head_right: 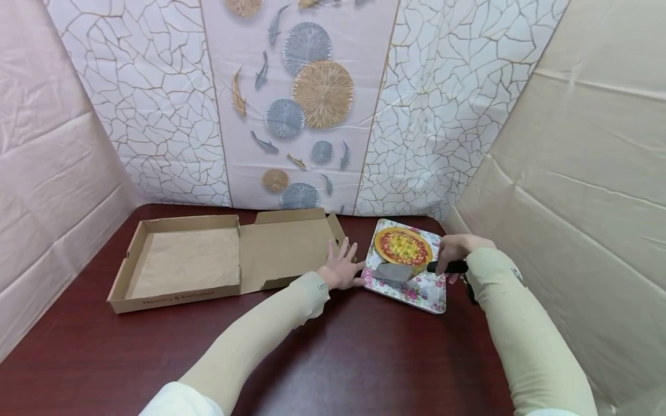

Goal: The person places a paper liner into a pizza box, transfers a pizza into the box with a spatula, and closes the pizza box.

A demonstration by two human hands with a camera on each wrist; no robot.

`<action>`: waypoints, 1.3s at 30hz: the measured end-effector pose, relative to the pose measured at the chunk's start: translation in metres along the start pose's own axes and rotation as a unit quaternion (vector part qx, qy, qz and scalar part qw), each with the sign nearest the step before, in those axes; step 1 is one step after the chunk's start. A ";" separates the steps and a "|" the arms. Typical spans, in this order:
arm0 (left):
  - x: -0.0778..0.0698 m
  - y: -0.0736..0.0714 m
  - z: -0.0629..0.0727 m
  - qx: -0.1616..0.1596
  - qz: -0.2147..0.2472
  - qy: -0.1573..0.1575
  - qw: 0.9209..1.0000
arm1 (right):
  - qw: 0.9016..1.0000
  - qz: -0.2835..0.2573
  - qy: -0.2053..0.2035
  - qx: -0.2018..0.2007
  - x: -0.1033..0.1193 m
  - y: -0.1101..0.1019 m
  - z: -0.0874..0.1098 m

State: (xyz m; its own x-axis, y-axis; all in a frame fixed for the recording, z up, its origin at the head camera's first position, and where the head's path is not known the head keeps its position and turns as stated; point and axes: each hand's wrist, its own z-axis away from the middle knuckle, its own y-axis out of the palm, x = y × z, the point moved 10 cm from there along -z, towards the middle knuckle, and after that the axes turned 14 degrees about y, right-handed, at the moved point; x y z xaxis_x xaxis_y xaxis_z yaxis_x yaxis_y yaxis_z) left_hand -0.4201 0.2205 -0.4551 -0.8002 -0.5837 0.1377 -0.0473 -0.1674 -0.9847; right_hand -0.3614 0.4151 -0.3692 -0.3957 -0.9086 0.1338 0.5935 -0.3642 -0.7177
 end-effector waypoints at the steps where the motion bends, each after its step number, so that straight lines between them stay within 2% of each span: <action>1: 0.000 0.000 0.000 0.001 -0.001 0.001 1.000 | 1.000 -0.001 0.000 0.001 0.000 -0.001 0.002; 10: -0.002 -0.001 0.002 -0.001 -0.003 0.010 1.000 | 0.999 0.007 0.008 0.038 -0.002 -0.011 0.026; 16: 0.000 0.010 -0.005 0.016 0.007 0.012 1.000 | 0.999 0.027 0.011 0.033 -0.011 -0.019 0.036; 21: 0.000 0.012 -0.011 0.009 0.011 0.009 1.000 | 0.999 0.033 0.018 0.029 -0.020 -0.025 0.043; 26: -0.001 0.009 -0.016 -0.005 -0.015 0.001 1.000 | 0.999 0.042 0.019 0.013 -0.027 -0.029 0.045; 29: -0.004 0.005 -0.009 -0.008 -0.022 0.002 1.000 | 0.999 0.040 0.019 0.008 -0.030 -0.029 0.042; 33: -0.007 0.004 -0.004 -0.007 -0.016 0.008 1.000 | 0.999 0.026 0.021 0.020 -0.036 -0.025 0.037; 39: -0.010 -0.002 -0.004 -0.025 -0.023 0.018 0.999 | 0.999 0.022 0.025 0.028 -0.045 -0.022 0.034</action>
State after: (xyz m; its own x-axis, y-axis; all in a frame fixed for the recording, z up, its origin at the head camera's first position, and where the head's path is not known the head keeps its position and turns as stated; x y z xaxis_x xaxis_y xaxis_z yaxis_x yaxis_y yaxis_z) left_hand -0.4146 0.2302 -0.4551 -0.8172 -0.5473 0.1806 -0.1144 -0.1531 -0.9816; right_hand -0.3324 0.4572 -0.3364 -0.4010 -0.9136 0.0677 0.6492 -0.3356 -0.6826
